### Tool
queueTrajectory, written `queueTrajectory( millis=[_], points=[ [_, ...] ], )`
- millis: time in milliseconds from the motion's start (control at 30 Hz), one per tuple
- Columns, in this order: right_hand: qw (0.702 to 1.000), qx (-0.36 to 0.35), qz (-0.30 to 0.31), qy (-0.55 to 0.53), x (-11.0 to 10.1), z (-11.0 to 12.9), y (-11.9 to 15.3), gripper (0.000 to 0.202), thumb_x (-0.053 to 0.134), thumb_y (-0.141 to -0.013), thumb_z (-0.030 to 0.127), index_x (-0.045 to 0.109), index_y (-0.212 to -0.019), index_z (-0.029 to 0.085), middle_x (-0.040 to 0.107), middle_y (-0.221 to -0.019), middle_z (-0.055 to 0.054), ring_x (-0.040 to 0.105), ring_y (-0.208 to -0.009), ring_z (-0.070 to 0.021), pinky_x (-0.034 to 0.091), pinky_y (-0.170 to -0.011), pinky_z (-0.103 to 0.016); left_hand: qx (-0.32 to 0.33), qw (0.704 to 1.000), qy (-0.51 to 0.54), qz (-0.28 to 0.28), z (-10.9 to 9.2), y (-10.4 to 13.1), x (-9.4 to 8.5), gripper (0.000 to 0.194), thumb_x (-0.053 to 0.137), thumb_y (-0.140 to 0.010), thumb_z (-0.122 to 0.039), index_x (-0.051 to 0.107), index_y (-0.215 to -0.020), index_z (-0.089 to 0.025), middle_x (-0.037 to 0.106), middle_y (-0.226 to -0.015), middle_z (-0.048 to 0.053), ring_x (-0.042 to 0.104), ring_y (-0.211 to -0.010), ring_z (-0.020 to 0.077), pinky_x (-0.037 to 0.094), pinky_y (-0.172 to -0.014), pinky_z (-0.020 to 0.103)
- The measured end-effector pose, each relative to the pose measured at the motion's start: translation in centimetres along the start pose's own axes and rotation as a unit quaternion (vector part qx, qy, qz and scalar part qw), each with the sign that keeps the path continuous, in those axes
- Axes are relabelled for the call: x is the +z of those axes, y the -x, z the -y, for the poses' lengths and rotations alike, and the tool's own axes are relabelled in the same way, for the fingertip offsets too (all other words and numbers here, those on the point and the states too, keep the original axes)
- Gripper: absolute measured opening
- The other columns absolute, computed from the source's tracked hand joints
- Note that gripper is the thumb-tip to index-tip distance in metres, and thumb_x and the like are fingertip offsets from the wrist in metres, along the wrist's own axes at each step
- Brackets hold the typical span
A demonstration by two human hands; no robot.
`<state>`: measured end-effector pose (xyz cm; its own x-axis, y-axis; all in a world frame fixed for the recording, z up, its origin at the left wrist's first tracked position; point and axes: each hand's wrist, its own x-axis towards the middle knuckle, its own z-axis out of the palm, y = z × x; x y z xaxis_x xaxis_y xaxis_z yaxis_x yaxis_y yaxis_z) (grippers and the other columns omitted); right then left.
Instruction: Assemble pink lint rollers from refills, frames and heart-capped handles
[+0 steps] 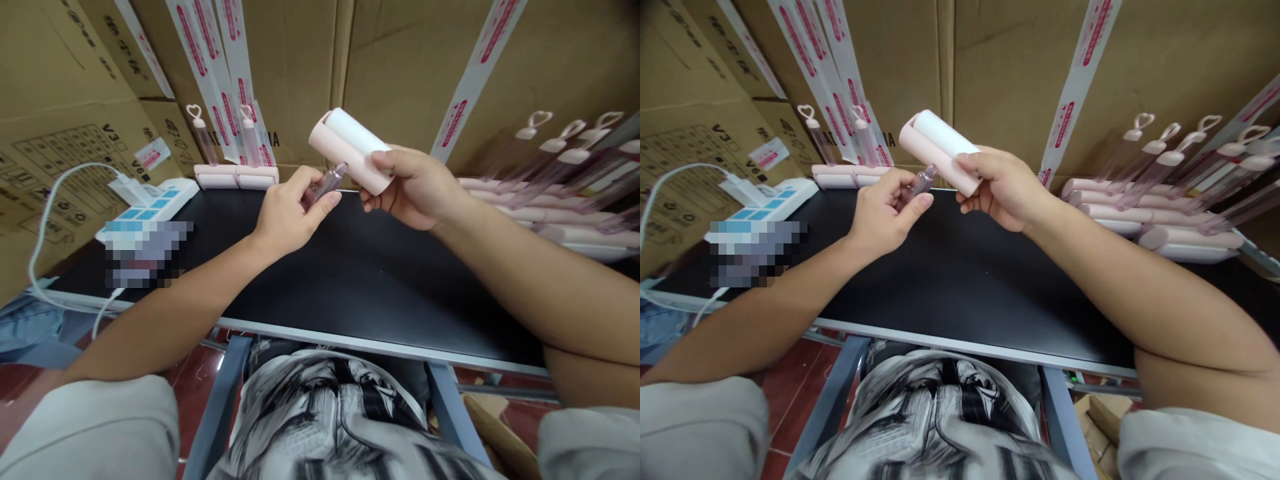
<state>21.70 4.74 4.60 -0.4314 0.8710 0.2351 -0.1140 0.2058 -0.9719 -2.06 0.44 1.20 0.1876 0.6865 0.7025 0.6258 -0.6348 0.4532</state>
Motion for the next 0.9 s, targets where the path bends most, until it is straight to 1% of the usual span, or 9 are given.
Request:
queueTrajectory(
  millis=[167,300,467,533,567,667,767,900],
  points=[
    [1.0,-0.011,-0.01,-0.018,0.4,-0.2,0.1,0.043,0.085,-0.083,0.057,0.071,-0.11,0.028,0.075,-0.087,-0.002,0.068,-0.068,-0.0222,0.062,-0.056,-0.041,-0.011,1.0,-0.006,0.01,-0.2,-0.1,-0.2,0.042,0.063,-0.103,-0.065,0.069,-0.107,-0.023,0.067,-0.075,0.0,0.062,-0.069,0.0192,0.049,-0.073,0.033],
    [1.0,-0.027,-0.009,0.01,0.4,-0.4,0.1,0.043,0.086,-0.082,0.06,0.069,-0.108,0.031,0.073,-0.084,-0.002,0.067,-0.068,-0.024,0.063,-0.056,-0.043,-0.015,1.0,-0.011,0.011,-0.3,-0.3,-0.3,0.039,0.067,-0.101,-0.062,0.07,-0.105,-0.023,0.066,-0.073,0.0,0.062,-0.069,0.019,0.046,-0.071,0.032],
    [0.998,-0.046,-0.014,0.034,0.3,-0.5,0.1,0.043,0.087,-0.08,0.059,0.068,-0.109,0.034,0.075,-0.087,-0.001,0.066,-0.071,-0.0248,0.066,-0.062,-0.046,-0.016,1.0,-0.013,0.007,-0.4,-0.3,-0.4,0.037,0.069,-0.1,-0.06,0.071,-0.104,-0.023,0.068,-0.072,0.0,0.064,-0.068,0.0187,0.048,-0.07,0.032],
    [0.998,-0.046,-0.014,0.026,0.4,-0.5,0.0,0.043,0.088,-0.078,0.055,0.067,-0.109,0.033,0.075,-0.089,-0.001,0.065,-0.069,-0.0236,0.066,-0.06,-0.045,-0.023,0.999,0.017,0.016,-0.5,-0.3,-0.4,0.038,0.067,-0.102,-0.061,0.07,-0.103,-0.023,0.067,-0.071,-0.001,0.064,-0.066,0.0178,0.048,-0.067,0.031],
    [0.999,-0.046,-0.011,0.015,0.4,-0.5,0.0,0.043,0.088,-0.077,0.052,0.067,-0.109,0.032,0.074,-0.089,-0.001,0.063,-0.067,-0.0224,0.065,-0.058,-0.044,-0.033,0.998,0.045,0.029,-0.6,-0.3,-0.4,0.04,0.065,-0.103,-0.062,0.07,-0.102,-0.023,0.067,-0.071,-0.001,0.064,-0.063,0.017,0.048,-0.064,0.03],
    [0.999,-0.043,-0.003,-0.027,0.6,-0.5,0.0,0.044,0.088,-0.075,0.045,0.068,-0.111,0.029,0.072,-0.09,-0.001,0.06,-0.062,-0.0191,0.062,-0.051,-0.039,-0.085,0.981,0.148,0.09,-0.9,-0.4,-0.5,0.048,0.058,-0.105,-0.068,0.066,-0.094,-0.022,0.068,-0.071,0.0,0.06,-0.051,0.0133,0.044,-0.052,0.027],
    [0.999,-0.04,0.001,-0.034,0.6,-0.7,0.0,0.046,0.088,-0.076,0.043,0.068,-0.114,0.027,0.074,-0.094,-0.002,0.061,-0.062,-0.0186,0.062,-0.052,-0.039,-0.127,0.96,0.219,0.123,-1.0,-0.6,-0.5,0.053,0.06,-0.103,-0.073,0.063,-0.09,-0.021,0.068,-0.07,0.0,0.056,-0.044,0.0108,0.04,-0.044,0.025],
    [0.998,-0.069,0.002,-0.003,0.5,-1.0,-0.1,0.047,0.089,-0.077,0.044,0.067,-0.115,0.028,0.075,-0.099,-0.001,0.064,-0.065,-0.0199,0.063,-0.059,-0.042,-0.164,0.932,0.288,0.143,-1.1,-0.8,-0.5,0.052,0.064,-0.103,-0.07,0.065,-0.095,-0.019,0.066,-0.066,-0.001,0.054,-0.04,0.0095,0.037,-0.039,0.023]
  ],
)
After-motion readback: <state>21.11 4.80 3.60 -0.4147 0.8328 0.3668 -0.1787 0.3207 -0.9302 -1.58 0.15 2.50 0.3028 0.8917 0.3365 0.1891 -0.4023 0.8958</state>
